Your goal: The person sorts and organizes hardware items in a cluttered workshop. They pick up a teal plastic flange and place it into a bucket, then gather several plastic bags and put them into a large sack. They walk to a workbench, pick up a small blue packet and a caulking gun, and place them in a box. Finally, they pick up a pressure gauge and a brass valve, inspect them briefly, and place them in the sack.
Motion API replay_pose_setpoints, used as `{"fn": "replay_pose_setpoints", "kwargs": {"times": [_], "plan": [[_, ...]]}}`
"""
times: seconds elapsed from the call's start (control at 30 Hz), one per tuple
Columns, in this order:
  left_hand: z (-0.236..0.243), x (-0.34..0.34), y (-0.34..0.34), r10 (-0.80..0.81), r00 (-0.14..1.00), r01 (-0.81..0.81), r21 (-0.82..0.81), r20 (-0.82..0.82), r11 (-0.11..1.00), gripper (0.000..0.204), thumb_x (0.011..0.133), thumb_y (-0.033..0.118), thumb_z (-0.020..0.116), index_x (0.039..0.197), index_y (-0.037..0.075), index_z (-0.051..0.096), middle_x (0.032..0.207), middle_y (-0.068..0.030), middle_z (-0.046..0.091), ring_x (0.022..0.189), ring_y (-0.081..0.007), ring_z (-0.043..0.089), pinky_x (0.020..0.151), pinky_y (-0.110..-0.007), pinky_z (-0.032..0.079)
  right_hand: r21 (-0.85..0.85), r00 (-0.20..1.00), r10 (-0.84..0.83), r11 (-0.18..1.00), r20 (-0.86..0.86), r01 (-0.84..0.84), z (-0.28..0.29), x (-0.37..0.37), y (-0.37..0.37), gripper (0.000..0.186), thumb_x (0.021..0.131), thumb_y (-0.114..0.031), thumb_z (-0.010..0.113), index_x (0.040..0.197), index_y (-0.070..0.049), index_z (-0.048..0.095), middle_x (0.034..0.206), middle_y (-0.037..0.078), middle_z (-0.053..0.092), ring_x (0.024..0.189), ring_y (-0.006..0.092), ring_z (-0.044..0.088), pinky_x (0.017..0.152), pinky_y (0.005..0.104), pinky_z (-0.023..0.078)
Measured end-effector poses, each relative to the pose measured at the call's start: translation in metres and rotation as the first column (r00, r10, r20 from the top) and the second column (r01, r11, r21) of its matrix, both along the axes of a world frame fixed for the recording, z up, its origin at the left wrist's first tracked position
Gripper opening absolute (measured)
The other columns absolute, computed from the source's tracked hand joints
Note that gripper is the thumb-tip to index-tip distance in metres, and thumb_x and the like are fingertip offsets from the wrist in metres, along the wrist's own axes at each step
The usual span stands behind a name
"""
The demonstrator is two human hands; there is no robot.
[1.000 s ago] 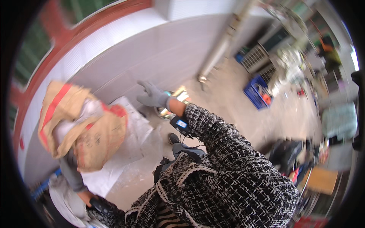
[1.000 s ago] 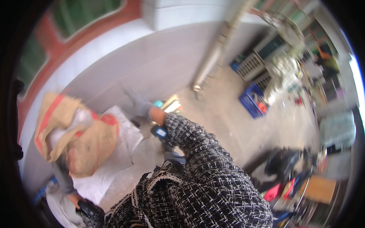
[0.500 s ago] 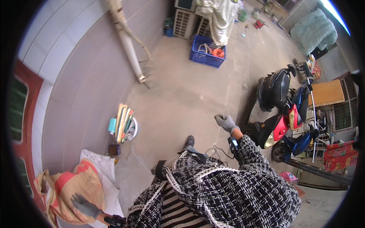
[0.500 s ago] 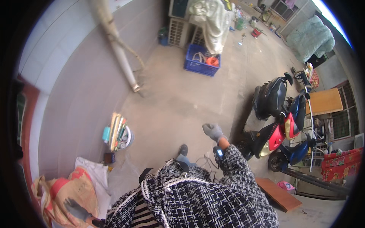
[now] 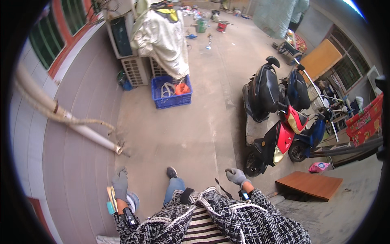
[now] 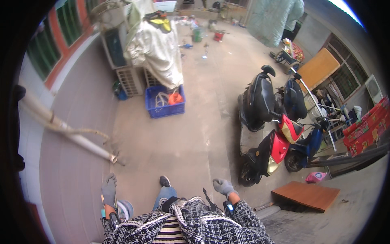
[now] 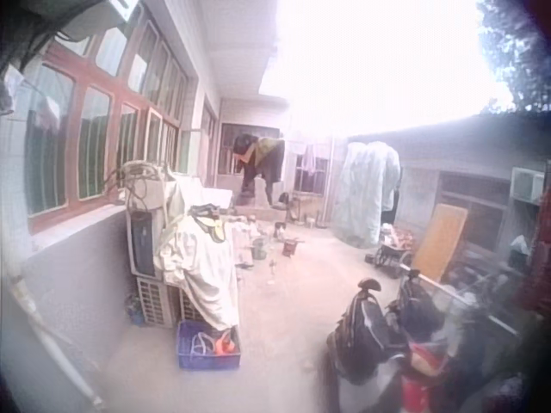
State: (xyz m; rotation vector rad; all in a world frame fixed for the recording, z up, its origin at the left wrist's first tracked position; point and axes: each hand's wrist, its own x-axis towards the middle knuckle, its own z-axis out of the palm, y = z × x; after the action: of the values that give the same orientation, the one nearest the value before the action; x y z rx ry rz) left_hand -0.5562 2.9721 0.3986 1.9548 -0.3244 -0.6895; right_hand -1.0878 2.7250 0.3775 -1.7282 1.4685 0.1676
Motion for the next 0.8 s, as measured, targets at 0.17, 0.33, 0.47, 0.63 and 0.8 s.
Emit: {"fn": "replay_pose_setpoints", "kwargs": {"times": [0.17, 0.33, 0.47, 0.63, 0.8], "plan": [[-0.112, 0.018, -0.044, -0.148, 0.988, 0.151, -0.057, 0.044, 0.987, 0.028, 0.094, 0.012, 0.052, 0.114, -0.001, 0.066, 0.099, -0.0092, 0.070, 0.083, -0.0152, 0.065, 0.074, -0.028, 0.052, -0.042, 0.996, -0.075, 0.996, -0.055, 0.072, -0.078, -0.011, 0.028, 0.038, 0.090, -0.039, 0.053, 0.119, -0.020, 0.069, 0.115, 0.016, 0.068, 0.112, 0.0357, 0.062, 0.098, 0.0409, 0.048], [-0.124, 0.022, -0.114, -0.292, 0.914, 0.235, 0.217, 0.283, 0.947, 0.026, 0.090, 0.020, 0.056, 0.097, 0.000, 0.071, 0.079, -0.0120, 0.069, 0.072, -0.0163, 0.063, 0.067, -0.035, 0.051, 0.081, 0.967, -0.155, 0.981, -0.202, 0.174, -0.106, -0.038, 0.014, 0.035, 0.089, -0.041, 0.055, 0.115, -0.025, 0.071, 0.114, 0.014, 0.069, 0.110, 0.0343, 0.064, 0.096, 0.0411, 0.049], [-0.116, -0.018, -0.168, -0.446, 0.851, 0.388, 0.241, 0.276, 0.890, 0.027, 0.089, 0.022, 0.056, 0.094, 0.000, 0.071, 0.079, -0.0175, 0.070, 0.072, -0.0194, 0.065, 0.069, -0.036, 0.051, -0.028, 0.942, -0.290, 0.957, -0.172, 0.289, -0.113, -0.077, 0.012, 0.031, 0.083, -0.041, 0.062, 0.104, -0.022, 0.074, 0.099, 0.013, 0.072, 0.097, 0.0302, 0.069, 0.087, 0.0384, 0.052], [-0.067, -0.063, -0.225, -0.529, 0.798, 0.521, 0.110, 0.290, 0.846, 0.029, 0.090, 0.021, 0.055, 0.103, 0.004, 0.073, 0.096, -0.0167, 0.073, 0.091, -0.0254, 0.071, 0.084, -0.034, 0.053, -0.060, 0.884, -0.451, 0.892, -0.123, 0.447, -0.096, -0.114, 0.051, 0.029, 0.082, -0.037, 0.065, 0.099, -0.017, 0.077, 0.087, 0.010, 0.074, 0.084, 0.0230, 0.072, 0.079, 0.0345, 0.055], [-0.016, -0.136, -0.326, -0.642, 0.696, 0.656, 0.077, 0.322, 0.751, 0.031, 0.089, 0.023, 0.054, 0.110, 0.008, 0.072, 0.107, -0.0152, 0.072, 0.104, -0.0292, 0.068, 0.095, -0.037, 0.050, -0.027, 0.798, -0.574, 0.814, -0.185, 0.580, -0.111, -0.195, 0.034, 0.032, 0.079, -0.040, 0.069, 0.097, -0.014, 0.077, 0.090, 0.012, 0.074, 0.088, 0.0240, 0.072, 0.081, 0.0359, 0.054]]}}
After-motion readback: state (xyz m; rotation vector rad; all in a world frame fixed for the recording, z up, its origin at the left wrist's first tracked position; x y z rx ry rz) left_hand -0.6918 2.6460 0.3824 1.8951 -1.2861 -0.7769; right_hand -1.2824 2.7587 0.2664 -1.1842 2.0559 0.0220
